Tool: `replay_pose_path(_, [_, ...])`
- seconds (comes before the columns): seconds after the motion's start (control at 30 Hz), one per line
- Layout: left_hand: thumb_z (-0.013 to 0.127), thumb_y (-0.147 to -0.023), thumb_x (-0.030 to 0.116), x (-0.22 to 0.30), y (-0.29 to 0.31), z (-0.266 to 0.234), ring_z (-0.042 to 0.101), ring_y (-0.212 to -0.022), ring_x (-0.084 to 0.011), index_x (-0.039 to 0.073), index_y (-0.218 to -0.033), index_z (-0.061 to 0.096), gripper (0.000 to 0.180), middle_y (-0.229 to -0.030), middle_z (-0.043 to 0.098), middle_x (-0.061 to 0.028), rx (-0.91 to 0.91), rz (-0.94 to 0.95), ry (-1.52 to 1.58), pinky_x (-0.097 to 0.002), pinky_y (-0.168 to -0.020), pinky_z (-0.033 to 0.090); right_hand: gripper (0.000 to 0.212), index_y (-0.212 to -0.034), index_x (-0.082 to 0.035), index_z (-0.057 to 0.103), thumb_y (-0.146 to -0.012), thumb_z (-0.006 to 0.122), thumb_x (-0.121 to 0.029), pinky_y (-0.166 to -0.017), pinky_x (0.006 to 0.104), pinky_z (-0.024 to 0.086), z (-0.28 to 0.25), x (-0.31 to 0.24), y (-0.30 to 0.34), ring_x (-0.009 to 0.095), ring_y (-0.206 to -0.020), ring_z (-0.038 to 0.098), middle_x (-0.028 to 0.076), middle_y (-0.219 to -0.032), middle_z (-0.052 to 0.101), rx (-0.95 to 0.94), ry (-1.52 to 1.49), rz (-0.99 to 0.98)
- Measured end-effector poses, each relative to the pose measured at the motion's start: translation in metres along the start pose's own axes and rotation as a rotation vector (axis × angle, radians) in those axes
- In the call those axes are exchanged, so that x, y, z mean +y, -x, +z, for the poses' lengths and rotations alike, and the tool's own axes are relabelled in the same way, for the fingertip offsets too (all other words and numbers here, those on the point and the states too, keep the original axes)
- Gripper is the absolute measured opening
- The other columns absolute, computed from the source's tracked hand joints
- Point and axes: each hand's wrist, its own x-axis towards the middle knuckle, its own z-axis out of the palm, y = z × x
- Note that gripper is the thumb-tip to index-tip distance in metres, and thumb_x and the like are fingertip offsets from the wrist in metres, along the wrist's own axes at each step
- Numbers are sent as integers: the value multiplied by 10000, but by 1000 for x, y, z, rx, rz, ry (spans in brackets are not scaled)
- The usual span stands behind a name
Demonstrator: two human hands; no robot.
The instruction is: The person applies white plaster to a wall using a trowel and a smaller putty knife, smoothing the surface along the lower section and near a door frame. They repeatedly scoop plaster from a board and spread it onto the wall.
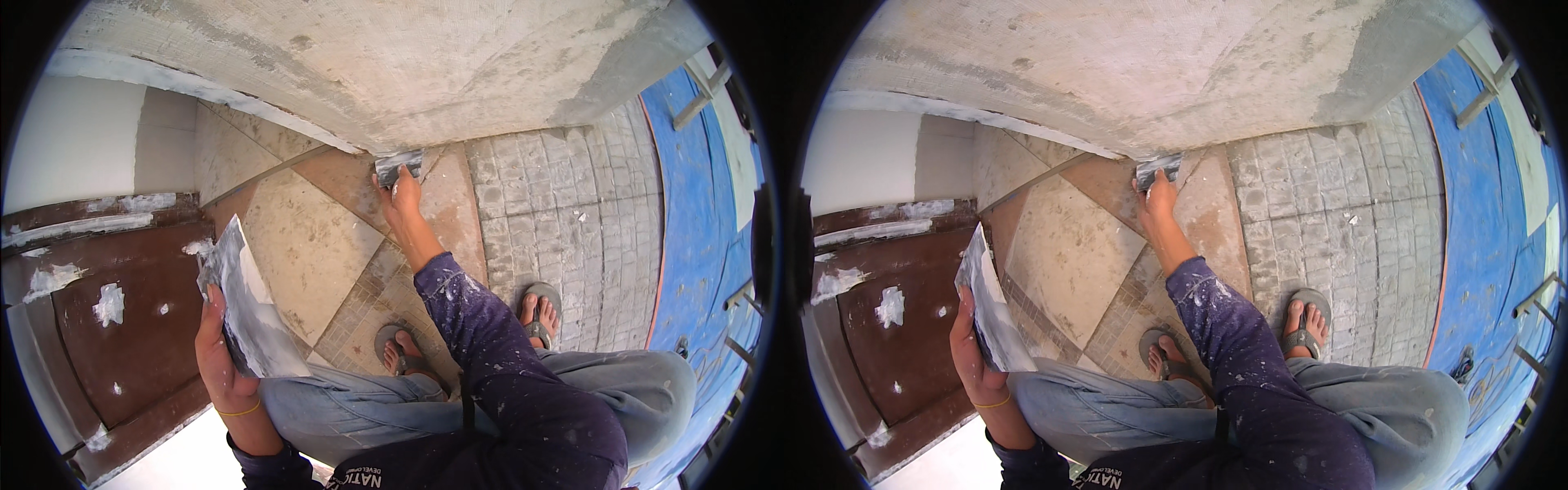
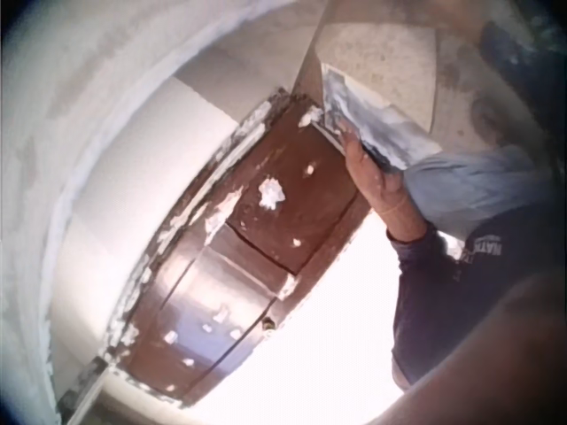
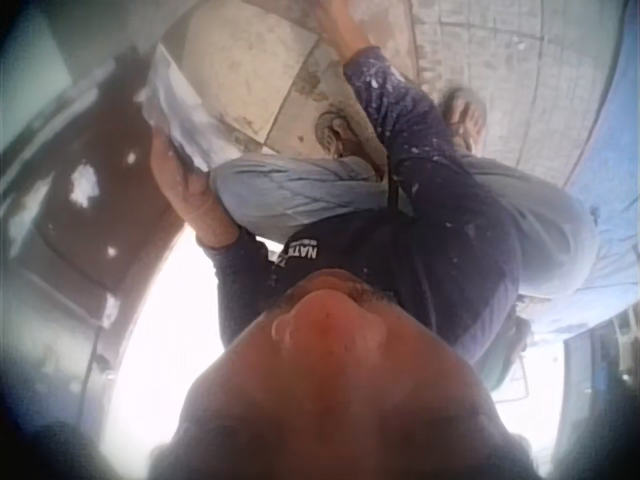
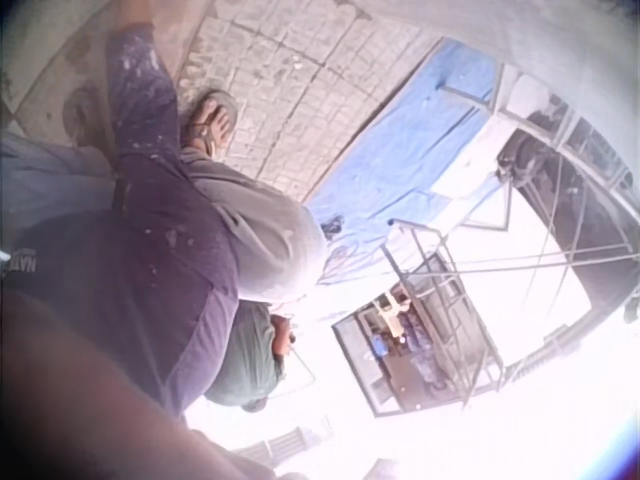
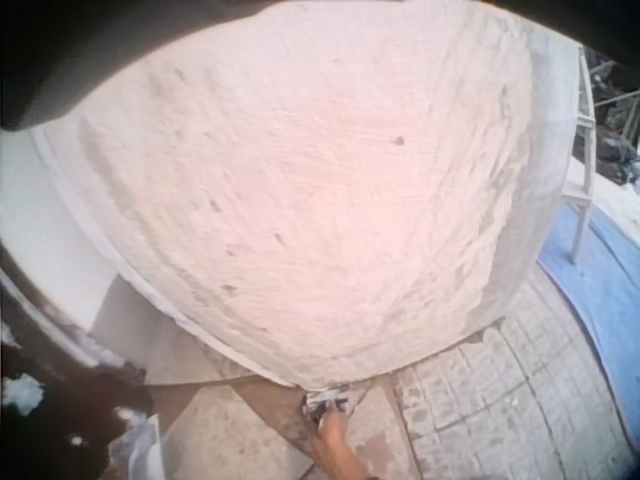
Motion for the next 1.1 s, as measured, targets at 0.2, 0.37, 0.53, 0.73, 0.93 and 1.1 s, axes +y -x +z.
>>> replay_pose_path(0.2, [504, -1016, 260, 0, -4, -3, 621, -1110, -230, 5, -1340, 500, 413, -1276, 616, -112, -27, -15, 16, -376, -970, 494, 270, -1256, -38, 437, -1009, 405, -141, -937, 577, 500, 27, -37, 18, 294, -1083, 574, 138, -1213, 555, 48, -131, 129])
replay_pose_path(0.37, [502, -1014, 248, -3, -10, -10, 625, -1104, -229, 4, -1333, 504, 402, -1270, 618, -113, -39, -35, 95, -376, -971, 496, 292, -1266, -2, 433, -997, 417, -115, -951, 606, 505, 3, -97, 53, 348, -1122, 582, 178, -1238, 553, -212, -180, 79])
replay_pose_path(0.53, [504, -1002, 226, -5, -14, -6, 628, -1098, -222, 10, -1332, 503, 394, -1259, 621, -109, -133, -86, 98, -368, -970, 498, 316, -1288, 6, 429, -997, 446, -116, -880, 537, 574, -33, -118, 64, 326, -1101, 598, 180, -1239, 541, -50, 156, -16])
replay_pose_path(0.73, [518, -995, 215, -7, -18, 8, 647, -1051, -212, 20, -1311, 518, 371, -1218, 638, -90, -111, -120, 114, -364, -914, 530, 472, -1465, -82, 376, -1003, 469, -107, -991, 387, 464, 2, -109, 107, 269, -1221, 517, 146, -1364, 499, -580, 962, -654])
replay_pose_path(0.93, [555, -989, 176, -8, -16, 13, 623, -1033, -159, 43, -1256, 535, 299, -1152, 628, -45, -127, -138, 115, -333, -885, 516, 658, -1342, -280, 577, -781, 636, 58, -1049, 459, 392, 62, -101, 190, 384, -1267, 457, 118, -1406, 472, -1443, 1129, -1201])
replay_pose_path(1.1, [589, -975, 163, -6, 0, 9, 590, -1017, -116, 58, -1200, 571, 249, -1112, 624, -8, -33, -14, -21, -299, -877, 491, 595, -1277, -281, 626, -787, 610, 57, -1039, 481, 388, 75, -100, 200, 391, -1288, 413, 96, -1424, 463, -1355, 1361, -1134])
